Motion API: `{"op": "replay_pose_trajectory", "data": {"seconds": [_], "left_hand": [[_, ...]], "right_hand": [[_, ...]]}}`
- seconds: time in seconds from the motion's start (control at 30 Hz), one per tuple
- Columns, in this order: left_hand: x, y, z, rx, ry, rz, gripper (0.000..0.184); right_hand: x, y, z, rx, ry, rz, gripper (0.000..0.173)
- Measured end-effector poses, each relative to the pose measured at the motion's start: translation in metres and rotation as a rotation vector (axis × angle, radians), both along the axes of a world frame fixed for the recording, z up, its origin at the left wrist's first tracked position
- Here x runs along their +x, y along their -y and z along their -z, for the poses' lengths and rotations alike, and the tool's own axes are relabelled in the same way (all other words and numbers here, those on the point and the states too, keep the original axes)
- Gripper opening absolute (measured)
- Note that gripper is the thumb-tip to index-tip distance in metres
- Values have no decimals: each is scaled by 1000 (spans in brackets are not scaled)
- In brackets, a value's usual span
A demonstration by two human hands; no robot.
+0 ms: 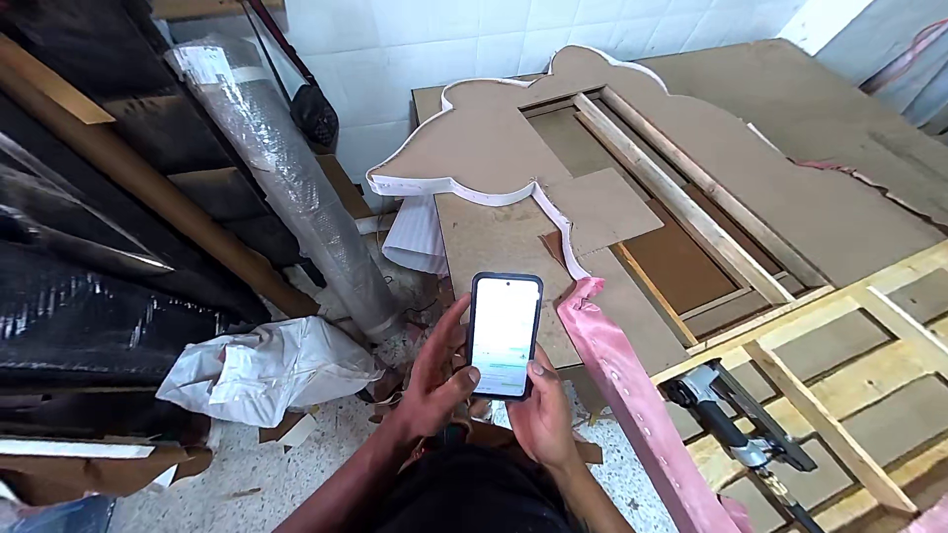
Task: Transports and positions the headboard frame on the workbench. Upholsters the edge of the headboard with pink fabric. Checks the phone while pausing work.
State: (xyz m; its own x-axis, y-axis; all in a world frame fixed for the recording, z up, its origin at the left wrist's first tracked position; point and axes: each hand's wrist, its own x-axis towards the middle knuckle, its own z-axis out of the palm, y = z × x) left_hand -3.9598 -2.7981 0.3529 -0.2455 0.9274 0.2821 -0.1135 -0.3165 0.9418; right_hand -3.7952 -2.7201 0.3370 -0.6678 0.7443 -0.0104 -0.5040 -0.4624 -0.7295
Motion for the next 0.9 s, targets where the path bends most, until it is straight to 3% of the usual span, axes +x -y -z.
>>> {"op": "replay_pose_trajectory", "data": {"seconds": [0.5, 0.7, 0.9], "left_hand": [[9, 35, -10, -86, -135, -134, 70], [-25, 30, 4, -146, -91, -47, 68], [-96, 31, 23, -182, 15, 29, 67]], "right_hand": [[-6, 16, 10, -156, -82, -76, 56], [-32, 19, 20, -190, -141, -75, 52], [-94, 29, 28, -210, -129, -49, 53]]}}
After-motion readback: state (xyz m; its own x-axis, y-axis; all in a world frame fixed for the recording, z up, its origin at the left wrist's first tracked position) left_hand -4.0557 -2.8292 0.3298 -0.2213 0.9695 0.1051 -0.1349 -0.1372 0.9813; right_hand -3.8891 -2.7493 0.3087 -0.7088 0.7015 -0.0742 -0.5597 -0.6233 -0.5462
